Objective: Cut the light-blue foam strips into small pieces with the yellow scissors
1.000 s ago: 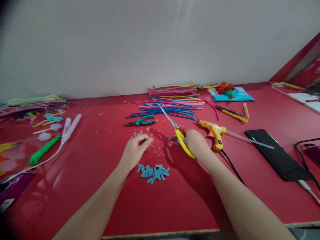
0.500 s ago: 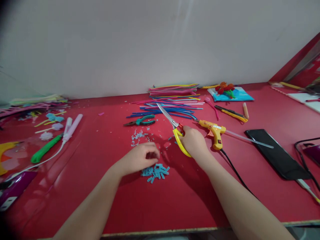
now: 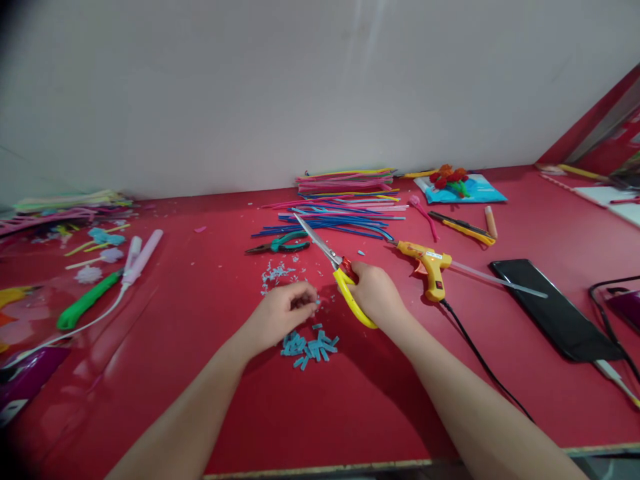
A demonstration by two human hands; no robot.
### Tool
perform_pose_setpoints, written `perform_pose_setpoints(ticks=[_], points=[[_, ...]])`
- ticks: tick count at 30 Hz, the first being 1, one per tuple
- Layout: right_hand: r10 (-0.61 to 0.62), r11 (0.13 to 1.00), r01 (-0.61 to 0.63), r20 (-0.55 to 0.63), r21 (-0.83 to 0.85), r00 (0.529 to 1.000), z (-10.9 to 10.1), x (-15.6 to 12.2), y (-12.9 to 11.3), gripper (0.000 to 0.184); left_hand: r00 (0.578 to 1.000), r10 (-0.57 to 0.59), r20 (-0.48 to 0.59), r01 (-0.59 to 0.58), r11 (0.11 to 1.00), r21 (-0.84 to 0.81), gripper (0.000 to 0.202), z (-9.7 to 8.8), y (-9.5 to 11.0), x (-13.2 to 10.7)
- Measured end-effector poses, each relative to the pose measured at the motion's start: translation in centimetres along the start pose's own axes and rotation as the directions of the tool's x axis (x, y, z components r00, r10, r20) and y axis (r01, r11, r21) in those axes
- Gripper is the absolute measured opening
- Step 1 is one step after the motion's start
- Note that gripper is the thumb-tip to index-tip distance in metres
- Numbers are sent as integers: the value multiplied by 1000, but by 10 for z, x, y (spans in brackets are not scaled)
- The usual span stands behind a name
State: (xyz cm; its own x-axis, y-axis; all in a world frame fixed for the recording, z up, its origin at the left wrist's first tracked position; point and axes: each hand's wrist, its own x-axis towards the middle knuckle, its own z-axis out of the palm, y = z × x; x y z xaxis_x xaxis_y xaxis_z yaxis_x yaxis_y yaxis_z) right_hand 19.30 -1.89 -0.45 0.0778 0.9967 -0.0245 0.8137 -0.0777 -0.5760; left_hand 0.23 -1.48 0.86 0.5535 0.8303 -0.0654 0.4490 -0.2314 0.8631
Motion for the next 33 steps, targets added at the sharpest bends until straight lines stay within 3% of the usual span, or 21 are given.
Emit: perform_pose_setpoints(ticks=[3, 5, 8, 10, 18, 22, 25, 29, 33], points=[[-32, 975, 14, 77, 224, 996, 3, -6, -9, 20, 993, -106, -56, 83, 946, -313, 9, 0, 1, 4], [-42, 906, -29, 158, 422, 987, 4, -11, -17, 18, 985, -168, -46, 128, 878, -462, 13, 1, 1, 6], [-51, 789, -109, 242, 605, 969, 5, -18, -26, 17, 979, -205, -19, 157, 805, -572, 15, 4, 1, 6], [-52, 757, -119, 240, 642, 969, 5, -20, -28, 14, 982, -189, -12, 147, 801, -581, 15, 5, 1, 6], [-78, 819, -14, 135, 574, 988, 10, -19, -24, 8, 991, -125, -57, 91, 906, -413, 13, 14, 1, 2], [-94, 895, 55, 66, 443, 993, 12, -18, -21, 13, 992, -118, -45, 87, 897, -433, 13, 13, 1, 2], [-102, 950, 85, 41, 300, 994, 8, -19, -20, 22, 974, -188, -127, 83, 818, -569, 13, 8, 1, 4], [-81, 994, 77, 53, 78, 995, 7, -20, -22, 25, 931, -258, -256, -41, 625, -780, 14, -1, 0, 7], [-67, 998, 67, 37, 13, 997, 10, -20, -24, 21, 954, -213, -211, -81, 493, -866, 8, 1, 5, 6]])
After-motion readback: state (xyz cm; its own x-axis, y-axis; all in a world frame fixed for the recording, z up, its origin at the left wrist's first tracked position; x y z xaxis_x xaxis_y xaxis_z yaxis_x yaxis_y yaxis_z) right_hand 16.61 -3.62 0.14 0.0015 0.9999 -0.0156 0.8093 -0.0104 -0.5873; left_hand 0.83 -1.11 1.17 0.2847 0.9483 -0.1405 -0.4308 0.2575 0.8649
